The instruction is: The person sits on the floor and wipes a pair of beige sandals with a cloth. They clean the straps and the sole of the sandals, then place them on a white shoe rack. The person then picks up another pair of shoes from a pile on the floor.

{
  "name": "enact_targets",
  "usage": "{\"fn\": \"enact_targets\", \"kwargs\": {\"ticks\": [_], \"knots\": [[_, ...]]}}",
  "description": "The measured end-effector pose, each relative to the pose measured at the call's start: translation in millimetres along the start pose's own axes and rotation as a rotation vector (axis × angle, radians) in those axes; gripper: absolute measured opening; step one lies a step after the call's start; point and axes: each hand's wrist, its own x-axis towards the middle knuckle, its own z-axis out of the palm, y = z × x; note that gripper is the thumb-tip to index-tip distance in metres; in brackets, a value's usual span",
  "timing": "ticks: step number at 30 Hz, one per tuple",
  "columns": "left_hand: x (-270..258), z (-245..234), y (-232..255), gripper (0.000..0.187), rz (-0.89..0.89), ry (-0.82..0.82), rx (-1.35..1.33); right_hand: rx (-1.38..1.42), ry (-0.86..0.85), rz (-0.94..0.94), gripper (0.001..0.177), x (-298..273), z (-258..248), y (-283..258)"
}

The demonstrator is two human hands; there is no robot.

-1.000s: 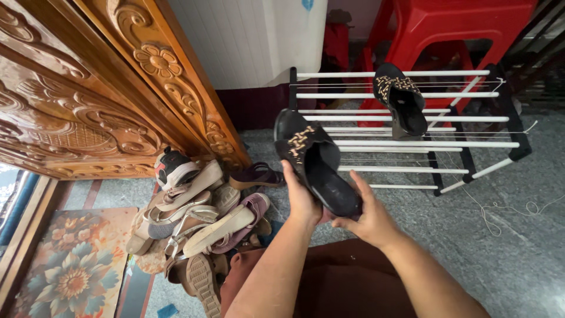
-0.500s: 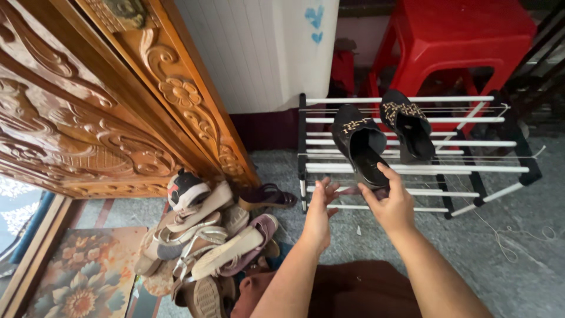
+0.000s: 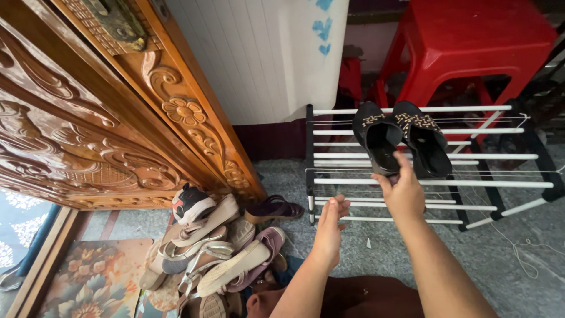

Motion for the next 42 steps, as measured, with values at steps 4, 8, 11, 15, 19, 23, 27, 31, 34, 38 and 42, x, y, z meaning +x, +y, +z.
{"fn": "enact_targets", "kwargs": {"ticks": [4, 8, 11, 15, 19, 23, 27, 31, 34, 38, 42], "knots": [[-4.1, -1.4, 11.0, 0.062, 0.014, -0.013, 0.068, 0.203, 0.194, -0.120, 0.093, -7.2, 23.4, 13.7], [-11.7, 3.5, 30.8, 0.064, -0.087, -0.023, 0.099, 0.386, 0.229, -0.048, 0.078, -41.9, 41.6, 2.3], [-14.9, 6.7, 36.2, 0.062, -0.207, -0.052, -0.072, 0.683, -0.032, 0.034, 0.044, -73.1, 35.5, -23.3], [0.5, 2.7, 18.7, 0.054, 0.167, -0.082, -0.241, 0.868, -0.438, 0.109, 0.029, -70.9, 11.7, -57.1], [6.4, -20.9, 23.4, 0.042, 0.287, 0.191, -0.199, 0.339, -0.047, -0.272, 0.037, -35.6, -8.0, -42.4], [4.1, -45.1, 44.3, 0.041, 0.359, 0.317, -0.271, 0.458, 0.014, -0.093, 0.035, 15.3, -21.9, 11.6], [2.2, -52.9, 50.3, 0.042, 0.393, 0.328, -0.292, 0.423, -0.017, -0.072, 0.031, 72.1, -22.6, 46.6], [6.3, -48.5, 50.4, 0.044, 0.365, 0.305, -0.296, -0.111, -0.063, -0.022, 0.030, 111.7, -21.0, 39.7], [8.7, -41.3, 45.9, 0.045, 0.347, 0.272, -0.279, -0.512, -0.194, 0.040, 0.051, 128.5, -15.3, 18.9], [12.4, -31.7, 36.2, 0.044, 0.359, 0.192, -0.245, -0.623, -0.326, 0.199, 0.059, 134.3, -6.7, 1.0], [14.0, -27.9, 33.7, 0.045, 0.295, 0.189, -0.182, -0.722, -0.262, 0.142, 0.055, 129.2, 0.8, -1.1]]}}
